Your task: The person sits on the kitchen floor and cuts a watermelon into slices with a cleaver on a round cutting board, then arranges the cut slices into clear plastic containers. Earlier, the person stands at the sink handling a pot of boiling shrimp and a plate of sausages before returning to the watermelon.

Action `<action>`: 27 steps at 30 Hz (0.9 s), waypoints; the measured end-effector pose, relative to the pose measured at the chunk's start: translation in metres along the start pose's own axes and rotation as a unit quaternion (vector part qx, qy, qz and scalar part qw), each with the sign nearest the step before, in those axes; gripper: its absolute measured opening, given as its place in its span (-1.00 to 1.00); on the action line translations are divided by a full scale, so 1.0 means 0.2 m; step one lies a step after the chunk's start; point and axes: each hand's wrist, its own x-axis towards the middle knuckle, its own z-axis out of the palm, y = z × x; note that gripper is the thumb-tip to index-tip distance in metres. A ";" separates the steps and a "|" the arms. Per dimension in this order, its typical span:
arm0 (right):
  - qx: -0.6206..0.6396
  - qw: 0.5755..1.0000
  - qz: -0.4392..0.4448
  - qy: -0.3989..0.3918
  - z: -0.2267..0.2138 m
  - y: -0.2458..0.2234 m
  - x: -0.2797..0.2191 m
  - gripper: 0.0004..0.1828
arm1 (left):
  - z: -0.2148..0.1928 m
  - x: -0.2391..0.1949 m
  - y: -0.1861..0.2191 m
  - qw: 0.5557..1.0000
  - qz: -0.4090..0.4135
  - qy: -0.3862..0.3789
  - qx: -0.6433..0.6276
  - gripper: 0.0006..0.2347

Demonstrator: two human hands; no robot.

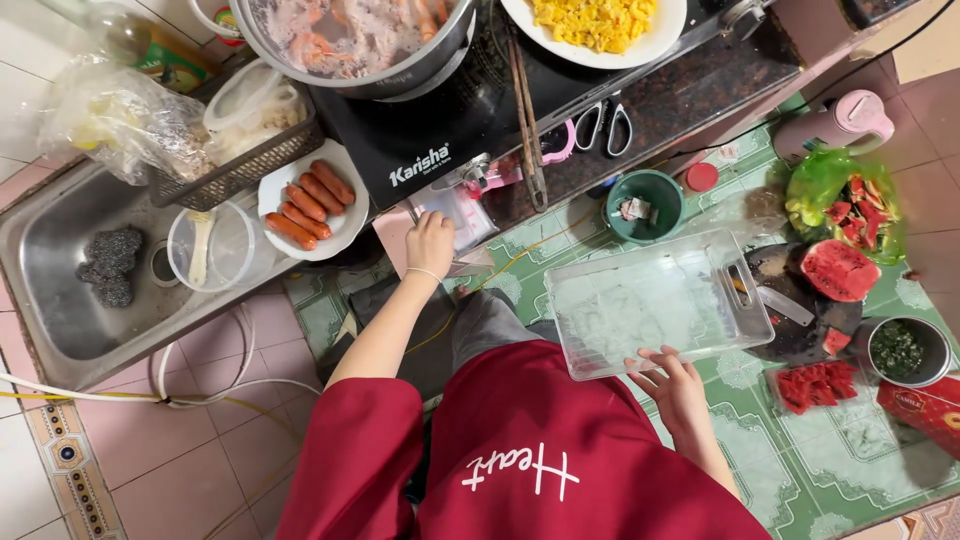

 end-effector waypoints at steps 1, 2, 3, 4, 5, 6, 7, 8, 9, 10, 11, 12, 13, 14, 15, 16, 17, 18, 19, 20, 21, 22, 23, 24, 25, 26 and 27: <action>0.000 1.000 0.000 -0.002 0.02 0.00 0.01 -0.30 | -0.05 0.03 0.00 1.000 0.000 0.001 0.001 -0.96; -0.002 1.000 0.001 -0.008 0.03 0.00 0.01 -0.30 | -0.10 0.06 0.00 0.995 -0.050 -0.063 -0.062 -0.91; -0.004 1.000 0.003 -0.014 0.05 0.01 0.00 -0.30 | -0.15 0.08 0.01 0.979 -0.099 -0.126 -0.126 -0.85; -0.005 1.000 0.002 -0.014 0.06 0.01 0.02 -0.30 | -0.17 0.10 -0.01 0.979 -0.099 -0.124 -0.126 -0.85; -0.006 1.000 0.006 -0.017 0.07 0.02 0.02 -0.30 | -0.20 0.12 -0.02 0.947 -0.162 -0.204 -0.189 -0.80; -0.008 1.000 0.010 -0.020 0.08 0.03 0.03 -0.30 | -0.23 0.13 -0.04 0.900 -0.222 -0.281 -0.248 -0.76; -0.009 1.000 0.010 -0.021 0.10 0.04 0.04 -0.30 | -0.21 0.12 -0.05 0.900 -0.223 -0.280 -0.249 -0.76; -0.011 1.000 0.011 -0.023 0.11 0.04 0.05 -0.31 | -0.19 0.09 -0.07 0.941 -0.174 -0.218 -0.192 -0.78; -0.013 1.000 0.012 -0.025 0.12 0.05 0.05 -0.31 | -0.16 0.07 -0.08 0.971 -0.123 -0.154 -0.132 -0.79; -0.014 1.000 0.012 -0.025 0.12 0.07 0.07 -0.31 | -0.15 0.05 -0.06 0.971 -0.125 -0.155 -0.132 -0.79; -0.012 0.999 0.015 -0.034 0.12 0.08 0.09 -0.32 | -0.14 0.03 -0.03 0.974 -0.116 -0.155 -0.119 -0.81; -0.010 0.999 0.017 -0.042 0.12 0.10 0.11 -0.33 | -0.13 0.02 -0.01 0.976 -0.108 -0.156 -0.106 -0.82; -0.012 0.999 0.017 -0.041 0.13 0.11 0.11 -0.33 | -0.13 0.01 0.04 0.976 -0.109 -0.156 -0.107 -0.82; -0.012 0.999 0.019 -0.039 0.14 0.11 0.11 -0.34 | -0.14 0.00 0.08 0.975 -0.098 -0.159 -0.119 -0.74; -0.012 0.999 0.020 -0.037 0.15 0.12 0.12 -0.35 | -0.14 0.00 0.13 0.975 -0.087 -0.161 -0.130 -0.60; -0.012 0.999 0.020 -0.037 0.14 0.14 0.13 -0.35 | -0.20 0.03 0.18 0.974 -0.087 -0.161 -0.131 -0.60; -0.010 0.999 0.021 -0.038 0.13 0.16 0.14 -0.35 | -0.25 0.05 0.24 0.985 -0.044 -0.147 -0.083 -0.44; -0.006 0.999 0.021 -0.040 0.13 0.18 0.15 -0.36 | -0.30 0.08 0.29 0.991 0.001 -0.132 -0.034 -0.26; -0.006 0.999 0.021 -0.040 0.13 0.18 0.15 -0.36 | -0.25 0.08 0.30 0.991 0.001 -0.131 -0.034 -0.26; -0.006 0.999 0.024 -0.038 0.13 0.18 0.15 -0.36 | -0.19 0.08 0.32 0.993 0.002 -0.121 -0.006 -0.30; -0.006 0.999 0.027 -0.036 0.13 0.18 0.15 -0.35 | -0.14 0.08 0.33 0.994 0.002 -0.110 0.021 -0.35; -0.005 0.999 0.025 -0.034 0.12 0.18 0.15 -0.35 | 0.00 0.05 0.31 0.994 0.004 -0.109 0.020 -0.35; -0.003 0.999 0.024 -0.027 0.11 0.19 0.15 -0.34 | 0.14 0.01 0.28 0.991 -0.018 -0.128 0.026 -0.56; -0.001 1.000 0.024 -0.019 0.10 0.19 0.15 -0.33 | 0.28 -0.03 0.26 0.988 -0.041 -0.148 0.032 -0.76; -0.001 1.000 0.023 -0.018 0.08 0.20 0.16 -0.33 | 0.27 -0.07 0.27 0.988 -0.040 -0.148 0.030 -0.76; 0.001 1.000 0.021 -0.014 0.06 0.21 0.17 -0.31 | 0.26 -0.10 0.28 0.992 -0.042 -0.117 -0.003 -0.80; 0.003 1.000 0.019 -0.010 0.05 0.22 0.18 -0.30 | 0.25 -0.14 0.29 0.995 -0.044 -0.085 -0.035 -0.84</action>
